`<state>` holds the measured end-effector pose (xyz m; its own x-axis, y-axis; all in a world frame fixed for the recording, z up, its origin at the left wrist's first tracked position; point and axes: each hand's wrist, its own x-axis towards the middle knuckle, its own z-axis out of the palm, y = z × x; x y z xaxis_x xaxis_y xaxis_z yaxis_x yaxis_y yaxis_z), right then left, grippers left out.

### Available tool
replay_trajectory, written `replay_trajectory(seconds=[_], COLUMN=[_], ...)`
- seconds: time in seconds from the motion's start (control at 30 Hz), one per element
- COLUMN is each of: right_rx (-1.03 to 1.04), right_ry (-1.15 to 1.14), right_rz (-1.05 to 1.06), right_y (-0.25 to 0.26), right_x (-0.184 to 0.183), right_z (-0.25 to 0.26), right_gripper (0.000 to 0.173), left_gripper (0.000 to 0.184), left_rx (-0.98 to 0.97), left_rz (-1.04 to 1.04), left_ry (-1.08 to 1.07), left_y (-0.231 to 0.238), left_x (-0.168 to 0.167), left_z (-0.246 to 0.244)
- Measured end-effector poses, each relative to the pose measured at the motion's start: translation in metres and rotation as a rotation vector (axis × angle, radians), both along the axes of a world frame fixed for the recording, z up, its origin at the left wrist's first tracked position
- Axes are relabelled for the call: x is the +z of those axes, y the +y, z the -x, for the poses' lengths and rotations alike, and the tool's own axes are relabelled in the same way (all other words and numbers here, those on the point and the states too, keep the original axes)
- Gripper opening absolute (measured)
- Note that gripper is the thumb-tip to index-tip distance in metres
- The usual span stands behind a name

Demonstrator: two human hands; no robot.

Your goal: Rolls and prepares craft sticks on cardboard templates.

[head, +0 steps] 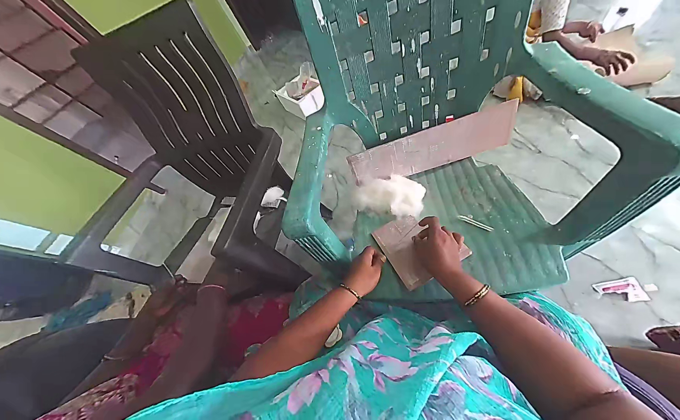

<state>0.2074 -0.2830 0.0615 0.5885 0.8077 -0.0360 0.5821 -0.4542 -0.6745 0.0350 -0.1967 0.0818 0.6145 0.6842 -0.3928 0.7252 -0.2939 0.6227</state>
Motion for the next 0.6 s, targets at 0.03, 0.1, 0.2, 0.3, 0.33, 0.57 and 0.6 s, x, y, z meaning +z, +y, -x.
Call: replay_trajectory(seconds=[0.03,0.1,0.2,0.3,0.33,0.57,0.6], right_rx=[0.001,0.01,-0.013,0.013,0.081,0.721,0.732], right_ry=[-0.019,-0.047,-0.065,-0.137,-0.171,-0.388,-0.395], right_rz=[-0.008,-0.001,-0.016,-0.095,-0.104,0.247,0.297], right_y=[-0.001,-0.002,-0.003,0.003,0.008,0.041,0.039], right_x=[-0.001,0.0,0.004,0.004,0.003,-0.012,-0.009], right_z=[0.0,-0.003,-0.018,-0.03,-0.032,-0.014,-0.011], right_gripper=[0.038,0.04,0.039,0.03,0.028,0.064,0.07], left_gripper=[0.036,0.036,0.036,0.036,0.036,0.036,0.035], left_rx=[-0.015,-0.037,-0.047,-0.05,-0.053,-0.088,-0.096], left_rz=[-0.007,-0.019,-0.05,-0.074,-0.075,-0.097,-0.093], left_ry=[0.028,0.087,0.129,0.157,0.173,0.207,0.209], left_y=[-0.001,-0.001,0.002,0.005,0.006,0.009,0.009], left_x=[0.002,0.005,0.009,0.011,0.011,0.012,0.013], left_z=[-0.001,-0.005,-0.009,-0.011,-0.013,-0.017,-0.016])
